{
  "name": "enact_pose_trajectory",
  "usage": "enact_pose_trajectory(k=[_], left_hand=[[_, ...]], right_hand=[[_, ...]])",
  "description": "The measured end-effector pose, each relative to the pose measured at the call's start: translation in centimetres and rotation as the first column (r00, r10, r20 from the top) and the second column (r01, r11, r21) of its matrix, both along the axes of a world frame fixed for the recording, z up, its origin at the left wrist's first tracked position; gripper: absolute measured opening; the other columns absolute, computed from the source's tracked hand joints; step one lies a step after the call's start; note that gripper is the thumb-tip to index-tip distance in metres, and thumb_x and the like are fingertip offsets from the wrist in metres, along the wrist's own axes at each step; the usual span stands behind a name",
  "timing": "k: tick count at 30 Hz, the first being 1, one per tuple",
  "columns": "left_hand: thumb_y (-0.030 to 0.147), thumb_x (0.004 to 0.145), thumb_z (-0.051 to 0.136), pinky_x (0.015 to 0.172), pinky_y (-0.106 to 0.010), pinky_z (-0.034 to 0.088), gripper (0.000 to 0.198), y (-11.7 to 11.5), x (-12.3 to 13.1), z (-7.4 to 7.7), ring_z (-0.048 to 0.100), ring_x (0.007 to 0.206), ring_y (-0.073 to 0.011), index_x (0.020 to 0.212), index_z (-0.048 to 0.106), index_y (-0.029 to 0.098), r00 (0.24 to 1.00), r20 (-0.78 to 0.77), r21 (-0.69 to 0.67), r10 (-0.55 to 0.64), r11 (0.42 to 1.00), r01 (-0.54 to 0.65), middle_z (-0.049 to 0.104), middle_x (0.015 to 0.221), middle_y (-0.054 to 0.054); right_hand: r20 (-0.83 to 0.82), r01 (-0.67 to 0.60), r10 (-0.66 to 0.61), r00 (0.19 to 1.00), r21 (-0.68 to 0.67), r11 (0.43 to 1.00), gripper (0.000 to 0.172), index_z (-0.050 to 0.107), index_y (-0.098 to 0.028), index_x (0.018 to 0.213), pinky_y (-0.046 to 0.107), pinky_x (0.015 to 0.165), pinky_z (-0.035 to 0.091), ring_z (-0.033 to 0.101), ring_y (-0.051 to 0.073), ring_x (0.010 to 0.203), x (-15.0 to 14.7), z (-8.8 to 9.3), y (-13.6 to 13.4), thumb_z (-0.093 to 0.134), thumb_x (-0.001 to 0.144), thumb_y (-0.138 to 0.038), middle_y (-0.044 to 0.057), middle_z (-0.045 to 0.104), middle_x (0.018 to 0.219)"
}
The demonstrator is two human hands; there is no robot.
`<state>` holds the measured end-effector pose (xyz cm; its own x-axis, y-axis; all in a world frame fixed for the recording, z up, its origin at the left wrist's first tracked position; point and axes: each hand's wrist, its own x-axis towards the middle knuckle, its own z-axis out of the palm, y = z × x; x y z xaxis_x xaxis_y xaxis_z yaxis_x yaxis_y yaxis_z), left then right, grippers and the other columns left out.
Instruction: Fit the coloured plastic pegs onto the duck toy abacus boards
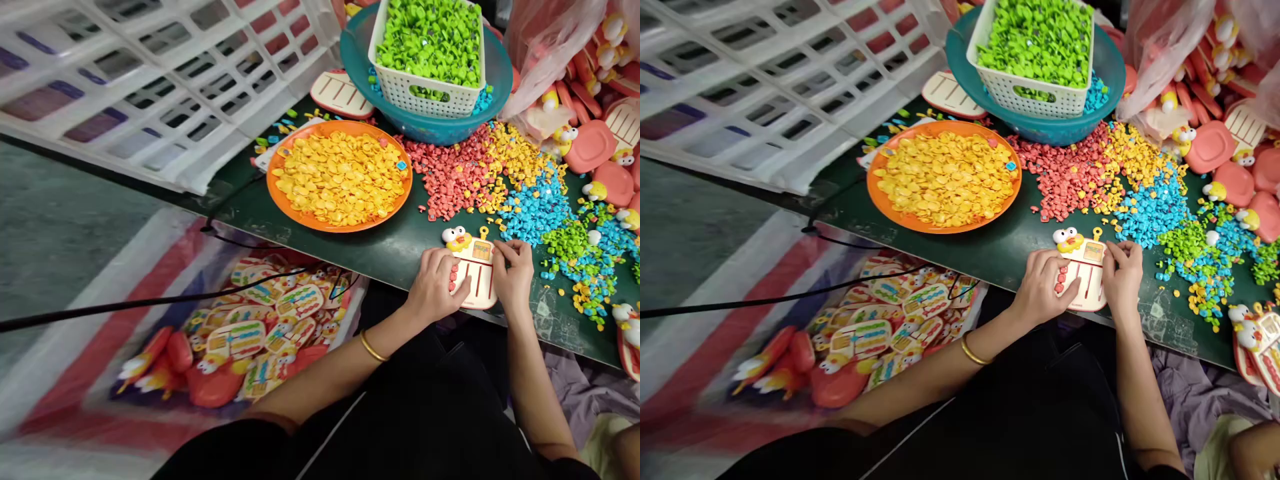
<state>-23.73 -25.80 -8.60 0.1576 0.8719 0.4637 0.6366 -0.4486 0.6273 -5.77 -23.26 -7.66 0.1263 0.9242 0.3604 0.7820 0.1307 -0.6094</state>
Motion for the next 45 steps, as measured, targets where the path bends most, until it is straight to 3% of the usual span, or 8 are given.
enact_pose_trajectory(k=[7,13,16,27,31,35,38,45], left_hand=[[0.030,0.087,0.061,0.094,-0.046,0.049,0.017,0.3,0.1,0.0,0.051,0.105,-0.0271,0.094,0.049,0.020,0.999,0.011,-0.016,-0.047,0.999,0.047,0.056,0.101,-0.010],[0.031,0.091,0.058,0.095,-0.046,0.048,0.020,0.1,-0.1,0.5,0.050,0.113,-0.0294,0.105,0.057,0.017,0.994,-0.074,-0.028,-0.082,0.996,0.081,0.058,0.113,-0.013],[0.027,0.094,0.054,0.099,-0.046,0.045,0.029,0.1,-0.2,0.8,0.048,0.121,-0.0296,0.122,0.057,0.020,0.983,-0.115,-0.025,-0.143,0.990,0.141,0.059,0.127,-0.010],[0.032,0.089,0.059,0.093,-0.046,0.049,0.024,0.2,0.2,0.2,0.049,0.103,-0.0290,0.104,0.056,0.014,0.999,-0.033,-0.039,-0.020,0.999,0.019,0.057,0.103,-0.013],[0.034,0.090,0.056,0.092,-0.046,0.048,0.021,0.3,0.1,0.3,0.049,0.101,-0.0286,0.099,0.058,0.015,0.995,-0.073,-0.078,-0.061,0.995,0.056,0.057,0.099,-0.012],[0.032,0.093,0.053,0.092,-0.044,0.045,0.035,0.4,0.0,0.6,0.050,0.108,-0.0291,0.123,0.059,0.016,0.984,-0.142,-0.094,-0.112,0.991,0.100,0.060,0.115,-0.013],[0.028,0.096,0.048,0.093,-0.044,0.041,0.039,0.3,-0.1,0.8,0.052,0.114,-0.0282,0.133,0.057,0.022,0.970,-0.181,-0.081,-0.160,0.986,0.147,0.061,0.130,-0.009],[0.027,0.098,0.050,0.100,-0.043,0.035,0.024,0.3,-0.3,0.8,0.056,0.121,-0.0240,0.115,0.066,0.022,0.972,-0.096,0.016,-0.213,0.976,0.215,0.070,0.120,-0.005]], right_hand=[[0.070,-0.326,0.324,0.944,0.027,0.945,0.030,0.071,-0.025,0.110,0.037,0.085,0.053,0.060,0.021,0.097,-1.0,0.3,-2.9,0.046,0.095,-0.019,0.009,0.064,0.102],[0.096,-0.128,0.131,0.987,-0.043,0.991,0.021,0.074,-0.018,0.098,0.039,0.081,0.051,0.060,0.023,0.086,-0.8,1.8,6.0,0.056,0.090,-0.025,0.011,0.067,0.096],[0.225,-0.171,0.197,0.954,-0.128,0.977,0.021,0.075,-0.018,0.083,0.040,0.081,0.049,0.058,0.025,0.087,0.2,2.4,7.9,0.055,0.089,-0.021,0.010,0.067,0.084],[0.098,-0.292,0.292,0.951,-0.017,0.956,0.023,0.075,-0.024,0.095,0.037,0.082,0.055,0.063,0.021,0.092,1.7,0.9,-1.3,0.052,0.094,-0.023,0.008,0.067,0.096],[0.026,-0.401,0.401,0.916,-0.009,0.916,0.025,0.073,-0.025,0.099,0.035,0.085,0.054,0.065,0.019,0.095,0.6,1.0,-0.4,0.049,0.095,-0.020,0.006,0.070,0.101],[0.132,-0.190,0.185,0.974,0.027,0.981,0.017,0.073,-0.020,0.091,0.039,0.084,0.050,0.060,0.023,0.091,0.9,1.3,5.2,0.057,0.092,-0.026,0.009,0.070,0.092],[0.244,-0.214,0.216,0.945,-0.034,0.976,0.019,0.074,-0.018,0.082,0.038,0.082,0.047,0.055,0.022,0.088,1.8,1.7,7.8,0.059,0.091,-0.024,0.009,0.068,0.082],[0.159,-0.180,0.161,0.974,0.111,0.977,0.022,0.076,-0.025,0.100,0.037,0.080,0.052,0.059,0.021,0.089,2.2,0.7,1.3,0.055,0.095,-0.029,0.007,0.067,0.094]])
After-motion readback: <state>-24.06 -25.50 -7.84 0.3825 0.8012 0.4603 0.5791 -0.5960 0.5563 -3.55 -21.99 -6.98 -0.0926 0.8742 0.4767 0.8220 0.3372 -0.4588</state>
